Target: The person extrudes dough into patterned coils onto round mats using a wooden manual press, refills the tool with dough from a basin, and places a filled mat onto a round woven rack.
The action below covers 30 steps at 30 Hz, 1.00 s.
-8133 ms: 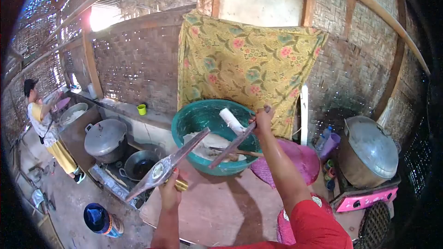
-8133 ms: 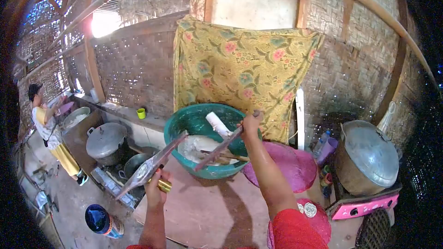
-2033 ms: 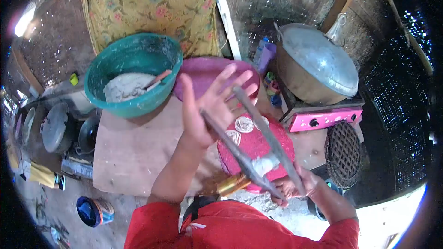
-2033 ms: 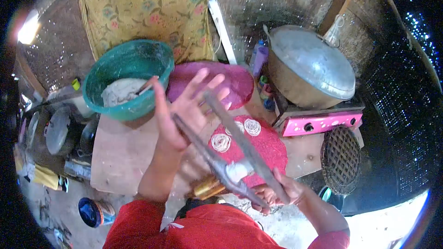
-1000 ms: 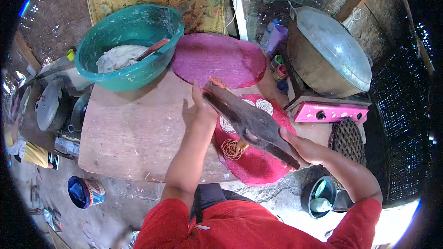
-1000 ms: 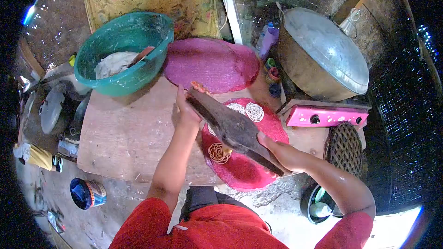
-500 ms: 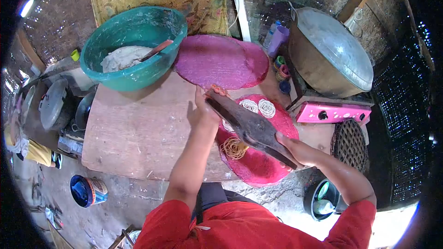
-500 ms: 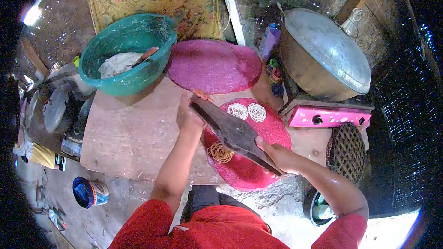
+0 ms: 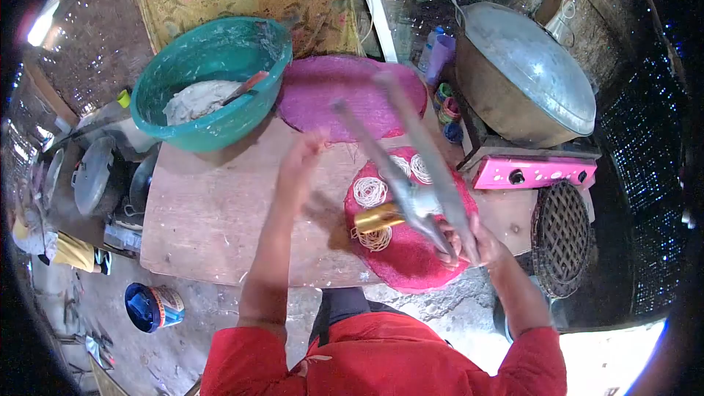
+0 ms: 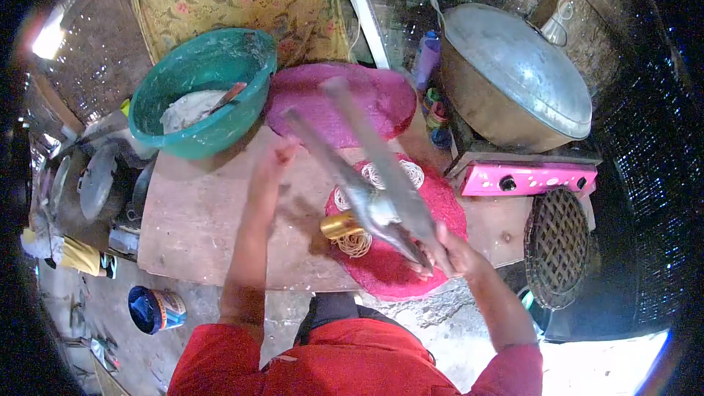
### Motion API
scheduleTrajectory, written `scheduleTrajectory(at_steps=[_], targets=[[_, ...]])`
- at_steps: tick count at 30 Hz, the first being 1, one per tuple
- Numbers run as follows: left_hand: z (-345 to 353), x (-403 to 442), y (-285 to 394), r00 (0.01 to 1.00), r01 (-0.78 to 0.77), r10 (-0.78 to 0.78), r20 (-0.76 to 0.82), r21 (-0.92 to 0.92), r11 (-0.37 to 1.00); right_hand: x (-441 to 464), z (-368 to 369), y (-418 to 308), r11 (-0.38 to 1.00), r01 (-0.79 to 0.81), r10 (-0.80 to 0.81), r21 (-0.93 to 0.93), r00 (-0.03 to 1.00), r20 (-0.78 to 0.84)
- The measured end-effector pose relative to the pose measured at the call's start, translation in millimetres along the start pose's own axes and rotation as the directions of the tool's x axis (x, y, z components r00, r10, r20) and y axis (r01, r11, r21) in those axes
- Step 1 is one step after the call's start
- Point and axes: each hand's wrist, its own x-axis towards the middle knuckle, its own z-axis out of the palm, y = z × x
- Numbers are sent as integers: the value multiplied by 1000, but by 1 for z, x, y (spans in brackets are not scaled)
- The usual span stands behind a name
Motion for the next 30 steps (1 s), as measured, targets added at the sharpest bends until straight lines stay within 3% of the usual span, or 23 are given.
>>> scheduleTrajectory(at_steps=[1, 2, 3, 5, 6, 11, 13, 17, 19, 23, 30], targets=[[-3, -21, -13, 995, -100, 83, 60, 421, 901, -7, -8, 10, 996, 66, -68, 57, 997, 43], [-5, -41, -27, 979, -197, 164, 119, 755, 625, -14, -16, 20, 985, 125, -136, 119, 987, 86], [-6, -62, -35, 951, -302, 174, 255, 885, 354, -25, -21, 36, 977, 163, -162, 141, 987, -17], [-6, -95, -53, 951, -307, 115, 286, 912, 273, -39, -36, 68, 897, 278, -265, 344, 961, -86], [-5, -105, -60, 950, -311, 104, 293, 913, 265, -45, -45, 82, 849, 323, -296, 419, 946, -129], [7, -117, -77, 962, -258, 149, 230, 945, 200, -56, -78, 116, 651, 498, -586, 573, 810, -39], [12, -117, -76, 964, -253, 132, 230, 947, 198, -61, -70, 111, 549, 596, -641, 586, 750, -163], [20, -116, -75, 970, -237, 96, 223, 955, 180, -68, -76, 112, 475, 615, -692, 629, 703, -165], [21, -116, -77, 973, -225, 98, 210, 957, 184, -70, -87, 124, 464, 631, -739, 622, 663, -122], [24, -116, -71, 972, -225, 116, 202, 942, 248, -83, -82, 118, 468, 647, -728, 602, 668, -152], [31, -117, -80, 957, -287, 106, 268, 927, 242, -86, -72, 113, 538, 642, -677, 546, 715, -175]])
